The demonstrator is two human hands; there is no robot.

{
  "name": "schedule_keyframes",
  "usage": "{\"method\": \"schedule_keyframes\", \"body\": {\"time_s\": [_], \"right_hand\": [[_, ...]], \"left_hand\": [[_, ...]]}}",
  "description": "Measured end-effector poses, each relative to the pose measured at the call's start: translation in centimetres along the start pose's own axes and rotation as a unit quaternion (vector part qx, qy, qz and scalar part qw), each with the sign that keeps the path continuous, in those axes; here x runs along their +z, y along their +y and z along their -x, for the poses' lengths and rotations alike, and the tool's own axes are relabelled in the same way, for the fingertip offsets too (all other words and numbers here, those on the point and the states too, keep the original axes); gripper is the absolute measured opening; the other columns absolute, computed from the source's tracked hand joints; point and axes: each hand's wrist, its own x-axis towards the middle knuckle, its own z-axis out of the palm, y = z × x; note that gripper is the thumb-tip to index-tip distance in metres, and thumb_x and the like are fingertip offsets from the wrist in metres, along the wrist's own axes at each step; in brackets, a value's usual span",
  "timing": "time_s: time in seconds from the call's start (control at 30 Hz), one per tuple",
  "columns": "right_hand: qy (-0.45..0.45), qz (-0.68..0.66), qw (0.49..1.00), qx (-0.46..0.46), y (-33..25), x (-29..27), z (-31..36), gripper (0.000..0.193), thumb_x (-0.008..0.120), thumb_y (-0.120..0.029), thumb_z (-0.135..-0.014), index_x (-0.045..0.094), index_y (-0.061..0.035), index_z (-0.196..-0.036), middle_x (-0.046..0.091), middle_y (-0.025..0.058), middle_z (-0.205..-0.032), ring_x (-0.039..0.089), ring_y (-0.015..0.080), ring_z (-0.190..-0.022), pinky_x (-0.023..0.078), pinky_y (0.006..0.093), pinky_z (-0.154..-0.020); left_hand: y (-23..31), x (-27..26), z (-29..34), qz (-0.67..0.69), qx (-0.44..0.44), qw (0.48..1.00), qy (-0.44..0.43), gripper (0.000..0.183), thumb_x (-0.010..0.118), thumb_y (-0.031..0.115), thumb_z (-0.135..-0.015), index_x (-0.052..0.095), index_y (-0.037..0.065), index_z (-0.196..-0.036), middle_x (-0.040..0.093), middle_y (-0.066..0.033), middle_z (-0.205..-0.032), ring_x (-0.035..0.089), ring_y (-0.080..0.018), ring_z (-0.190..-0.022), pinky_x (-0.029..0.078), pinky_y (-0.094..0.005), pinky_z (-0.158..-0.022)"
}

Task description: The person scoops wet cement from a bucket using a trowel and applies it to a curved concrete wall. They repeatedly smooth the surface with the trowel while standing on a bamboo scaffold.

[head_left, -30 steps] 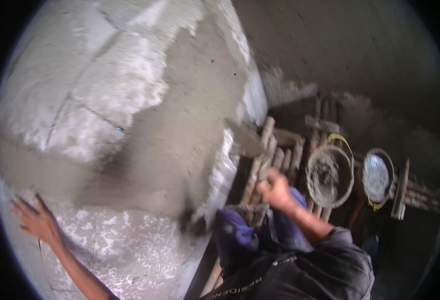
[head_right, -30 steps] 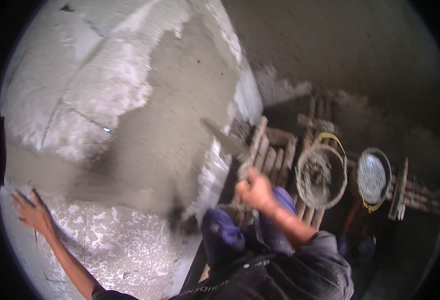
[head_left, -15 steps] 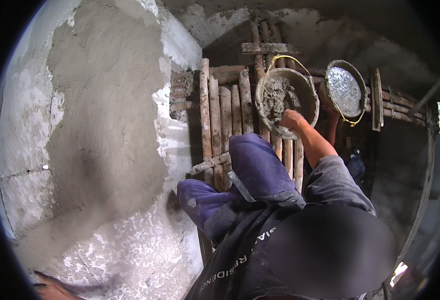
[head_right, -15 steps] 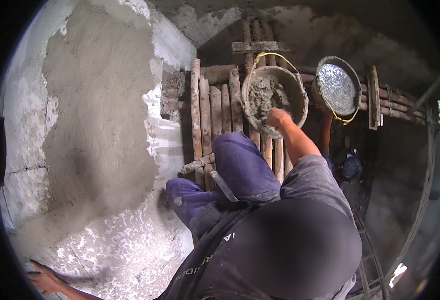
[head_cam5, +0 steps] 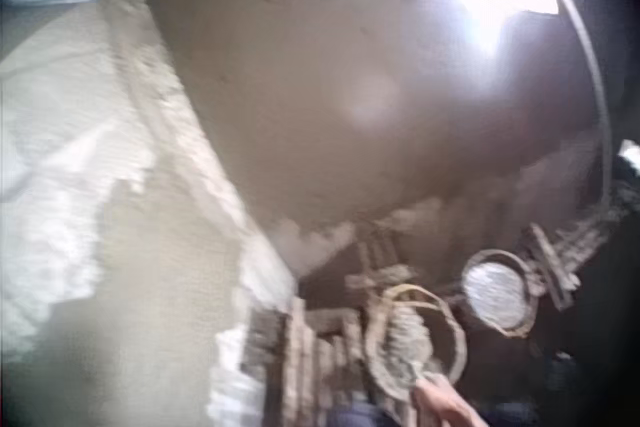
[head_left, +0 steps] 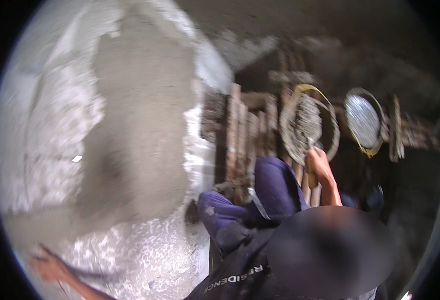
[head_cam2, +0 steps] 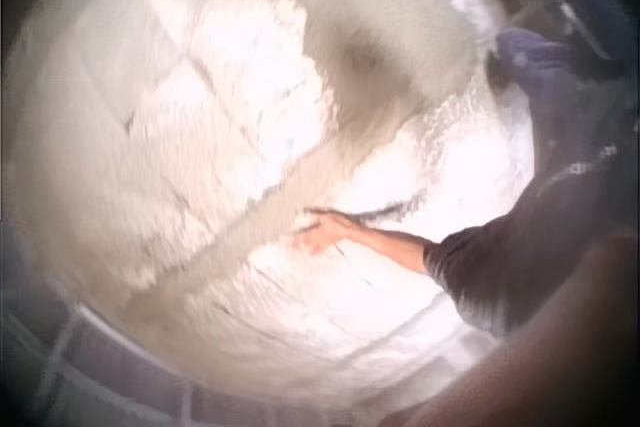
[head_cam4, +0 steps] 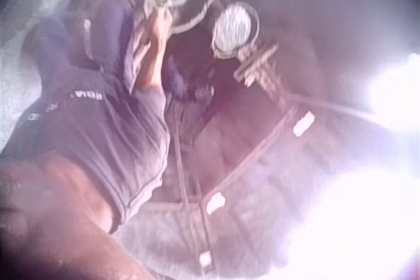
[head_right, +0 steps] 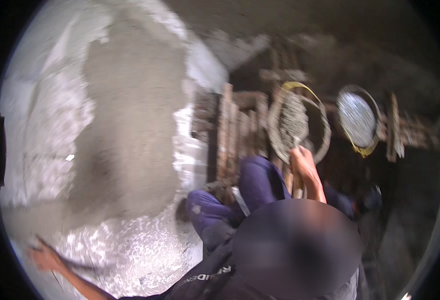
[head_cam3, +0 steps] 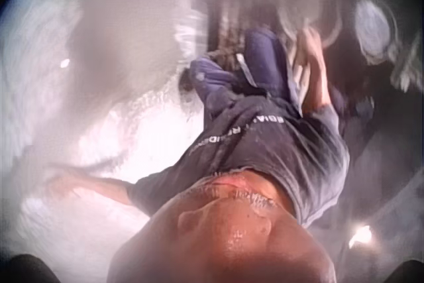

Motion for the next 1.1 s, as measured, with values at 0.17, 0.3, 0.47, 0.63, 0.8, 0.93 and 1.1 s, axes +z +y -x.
{"method": "schedule_keyframes", "body": {"time_s": [0.17,0.3,0.47,0.63,0.8,0.93,1.1], "right_hand": [[0.037,-0.208,0.944,-0.254,-7.4,7.9,-2.3,0.027,0.051,-0.026,-0.084,0.055,-0.0054,-0.102,0.049,-0.0002,-0.066,0.050,0.0105,-0.052,0.040,0.0244,-0.043],[0.159,-0.343,0.848,-0.372,-18.7,16.7,-5.5,0.028,0.061,-0.012,-0.080,0.050,-0.0023,-0.104,0.050,0.0021,-0.068,0.052,0.0127,-0.057,0.046,0.0277,-0.051],[0.364,-0.180,0.727,-0.554,-27.9,30.0,-4.8,0.021,0.059,-0.011,-0.081,0.048,-0.0001,-0.096,0.052,0.0098,-0.085,0.050,0.0219,-0.076,0.043,0.0332,-0.070],[-0.221,0.137,0.863,-0.433,-15.6,37.5,4.0,0.023,0.052,-0.018,-0.079,0.046,-0.0034,-0.095,0.055,0.0224,-0.072,0.057,0.0386,-0.066,0.045,0.0456,-0.058],[-0.167,0.003,0.893,-0.417,-7.0,38.3,4.7,0.029,0.055,-0.022,-0.077,0.044,-0.0028,-0.096,0.056,0.0229,-0.069,0.059,0.0380,-0.067,0.046,0.0449,-0.057],[-0.109,-0.115,0.876,-0.455,-13.0,41.7,-4.7,0.030,0.057,-0.020,-0.075,0.045,0.0024,-0.091,0.057,0.0255,-0.075,0.058,0.0400,-0.071,0.045,0.0448,-0.063],[-0.145,-0.134,0.966,-0.169,-21.3,47.2,-8.4,0.020,0.057,-0.013,-0.076,0.046,-0.0002,-0.087,0.053,0.0081,-0.064,0.052,0.0160,-0.050,0.044,0.0317,-0.042]], "left_hand": [[0.7,-1.1,0.3,0.041,-0.016,0.999,-0.013,0.069,0.029,0.059,-0.087,0.020,0.017,-0.140,0.019,-0.0089,-0.145,0.017,-0.0297,-0.133,0.013,-0.0581,-0.101],[1.6,-2.8,-0.6,0.062,-0.025,0.997,-0.025,0.069,0.032,0.057,-0.087,0.020,0.016,-0.140,0.017,-0.0094,-0.146,0.015,-0.0301,-0.134,0.010,-0.0575,-0.103],[1.7,-3.4,-0.8,0.048,-0.031,0.997,-0.042,0.067,0.032,0.055,-0.088,0.019,0.015,-0.140,0.016,-0.0094,-0.146,0.013,-0.0280,-0.135,0.006,-0.0538,-0.105],[1.8,-3.3,-0.9,0.058,-0.022,0.997,-0.037,0.068,0.032,0.055,-0.088,0.019,0.015,-0.140,0.015,-0.0095,-0.146,0.012,-0.0273,-0.135,0.007,-0.0540,-0.105],[2.0,-3.3,-1.1,0.061,-0.026,0.997,-0.031,0.068,0.031,0.056,-0.088,0.019,0.015,-0.140,0.015,-0.0097,-0.146,0.013,-0.0285,-0.134,0.007,-0.0543,-0.105],[2.0,-3.2,-0.8,0.068,-0.029,0.997,-0.037,0.068,0.032,0.056,-0.087,0.019,0.015,-0.140,0.015,-0.0098,-0.146,0.013,-0.0293,-0.134,0.007,-0.0543,-0.105],[1.9,-3.1,-0.8,0.071,-0.031,0.997,-0.028,0.069,0.032,0.057,-0.087,0.019,0.015,-0.140,0.015,-0.0100,-0.146,0.012,-0.0297,-0.134,0.006,-0.0539,-0.105]]}}
